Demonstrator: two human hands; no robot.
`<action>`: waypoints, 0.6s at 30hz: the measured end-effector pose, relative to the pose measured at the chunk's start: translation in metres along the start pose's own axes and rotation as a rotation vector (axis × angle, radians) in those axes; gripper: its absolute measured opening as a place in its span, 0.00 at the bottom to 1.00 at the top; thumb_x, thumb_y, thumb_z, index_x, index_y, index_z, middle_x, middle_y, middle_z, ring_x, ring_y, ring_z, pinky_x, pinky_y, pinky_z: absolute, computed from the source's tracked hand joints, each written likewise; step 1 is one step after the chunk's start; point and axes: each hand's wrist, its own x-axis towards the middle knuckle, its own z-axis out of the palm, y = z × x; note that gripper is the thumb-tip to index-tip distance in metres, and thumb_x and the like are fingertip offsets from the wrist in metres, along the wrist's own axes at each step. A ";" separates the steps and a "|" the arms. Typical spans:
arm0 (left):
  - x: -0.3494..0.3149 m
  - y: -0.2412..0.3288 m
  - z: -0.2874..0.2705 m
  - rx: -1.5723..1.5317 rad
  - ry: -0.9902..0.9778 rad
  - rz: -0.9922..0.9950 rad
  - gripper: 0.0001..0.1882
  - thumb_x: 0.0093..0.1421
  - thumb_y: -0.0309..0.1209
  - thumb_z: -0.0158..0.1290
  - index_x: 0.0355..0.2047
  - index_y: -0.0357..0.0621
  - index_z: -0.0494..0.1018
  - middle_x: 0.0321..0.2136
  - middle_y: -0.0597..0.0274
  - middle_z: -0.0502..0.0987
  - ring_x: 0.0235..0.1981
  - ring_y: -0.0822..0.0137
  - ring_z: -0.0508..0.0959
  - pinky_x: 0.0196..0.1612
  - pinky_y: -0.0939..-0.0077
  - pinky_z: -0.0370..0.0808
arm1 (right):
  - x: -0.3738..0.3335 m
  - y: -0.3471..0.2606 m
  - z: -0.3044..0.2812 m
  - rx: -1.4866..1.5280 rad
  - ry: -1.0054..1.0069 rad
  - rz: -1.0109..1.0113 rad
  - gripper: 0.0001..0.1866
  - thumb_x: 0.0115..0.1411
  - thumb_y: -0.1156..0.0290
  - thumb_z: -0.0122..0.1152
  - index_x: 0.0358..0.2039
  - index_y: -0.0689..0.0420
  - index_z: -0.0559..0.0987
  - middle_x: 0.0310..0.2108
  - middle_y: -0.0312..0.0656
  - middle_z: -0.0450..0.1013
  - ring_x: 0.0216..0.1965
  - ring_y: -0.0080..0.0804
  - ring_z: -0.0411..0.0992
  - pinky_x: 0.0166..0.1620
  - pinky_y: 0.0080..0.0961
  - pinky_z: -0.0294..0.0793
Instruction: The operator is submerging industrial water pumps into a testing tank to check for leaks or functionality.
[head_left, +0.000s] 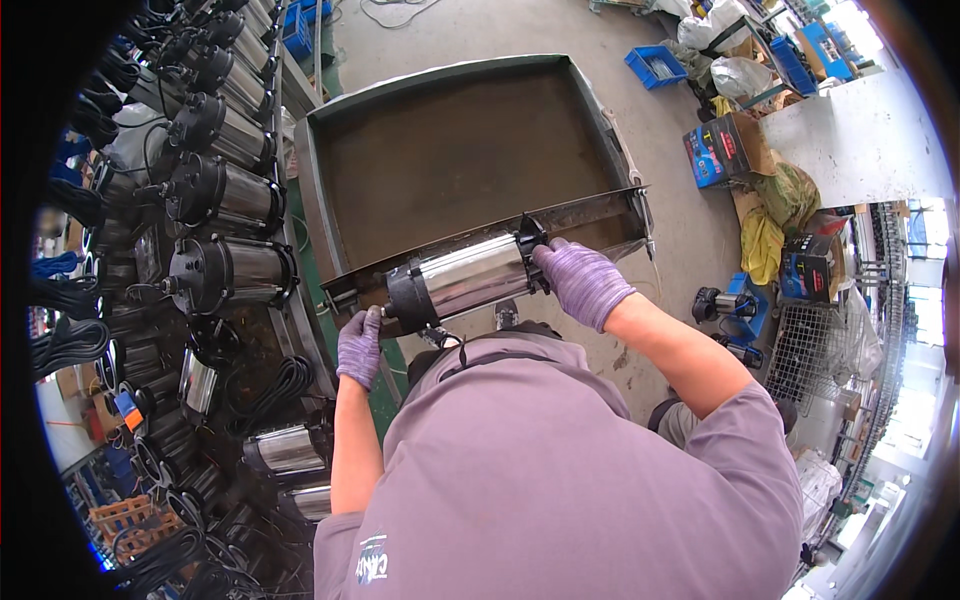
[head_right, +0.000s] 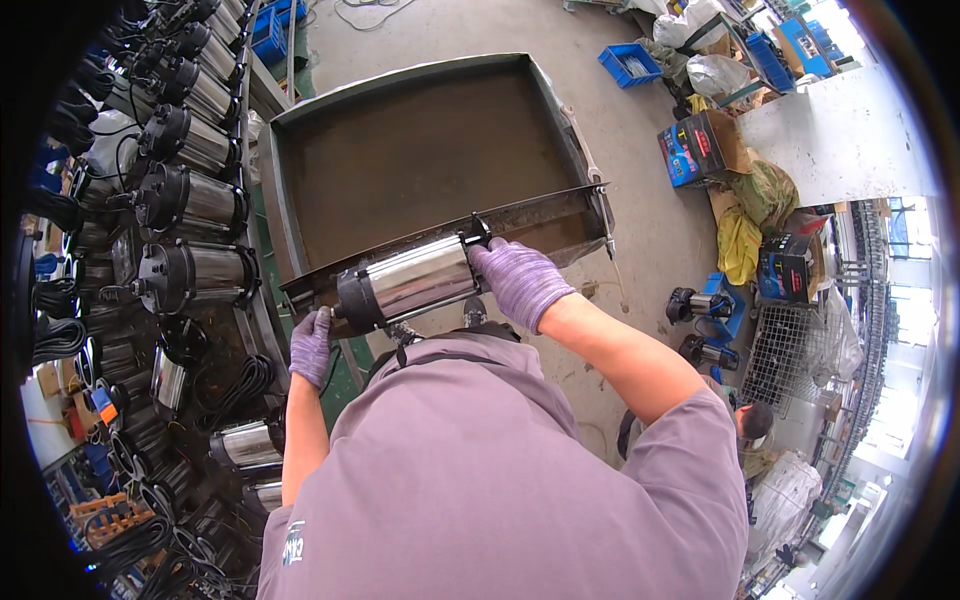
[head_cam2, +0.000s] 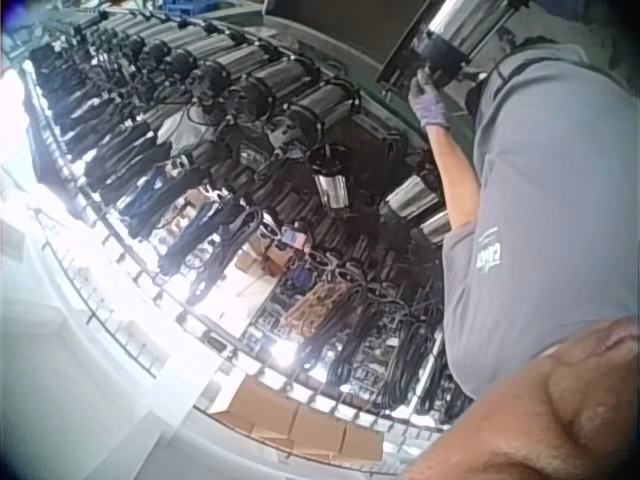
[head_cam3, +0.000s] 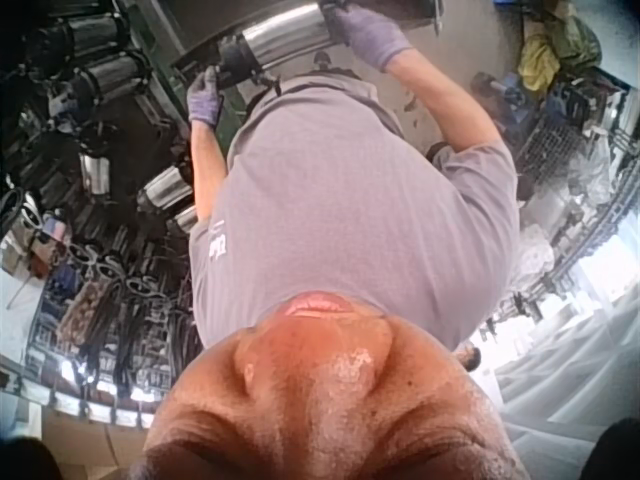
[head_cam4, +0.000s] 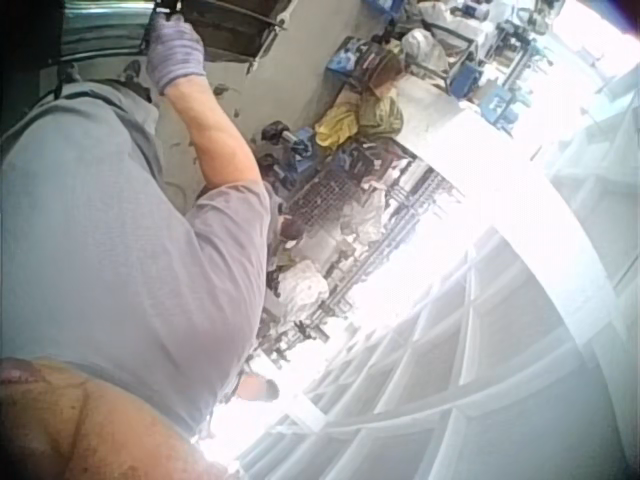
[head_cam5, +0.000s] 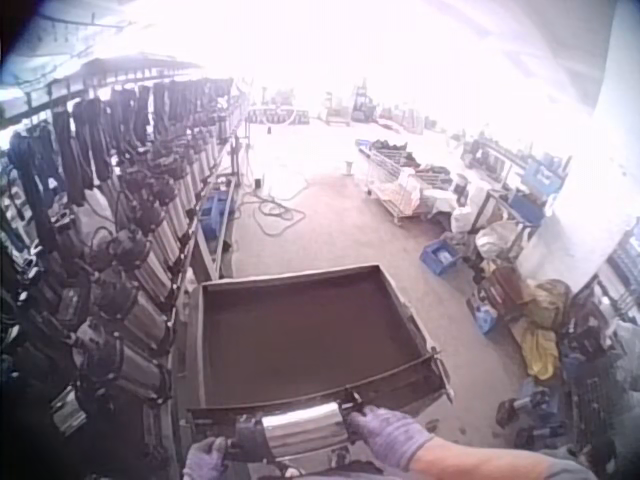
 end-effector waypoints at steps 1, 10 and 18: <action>0.000 0.000 0.000 0.030 0.012 -0.011 0.23 0.72 0.48 0.53 0.36 0.36 0.78 0.23 0.64 0.72 0.28 0.71 0.64 0.34 0.70 0.68 | 0.000 0.001 -0.001 -0.005 -0.039 0.004 0.12 0.59 0.76 0.60 0.43 0.58 0.74 0.39 0.55 0.74 0.41 0.57 0.77 0.43 0.49 0.79; 0.001 0.004 -0.001 0.067 0.010 -0.047 0.23 0.71 0.51 0.54 0.33 0.43 0.78 0.18 0.69 0.65 0.19 0.76 0.63 0.21 0.73 0.63 | -0.003 0.003 0.012 0.105 -0.028 0.138 0.10 0.60 0.71 0.62 0.42 0.57 0.74 0.35 0.52 0.75 0.41 0.55 0.77 0.43 0.49 0.78; -0.001 0.005 0.000 -0.055 -0.006 -0.067 0.23 0.70 0.51 0.54 0.32 0.42 0.77 0.18 0.71 0.65 0.19 0.77 0.63 0.20 0.74 0.62 | -0.003 0.017 0.002 0.037 0.174 -0.193 0.09 0.57 0.73 0.64 0.38 0.56 0.76 0.34 0.48 0.74 0.38 0.53 0.76 0.43 0.47 0.78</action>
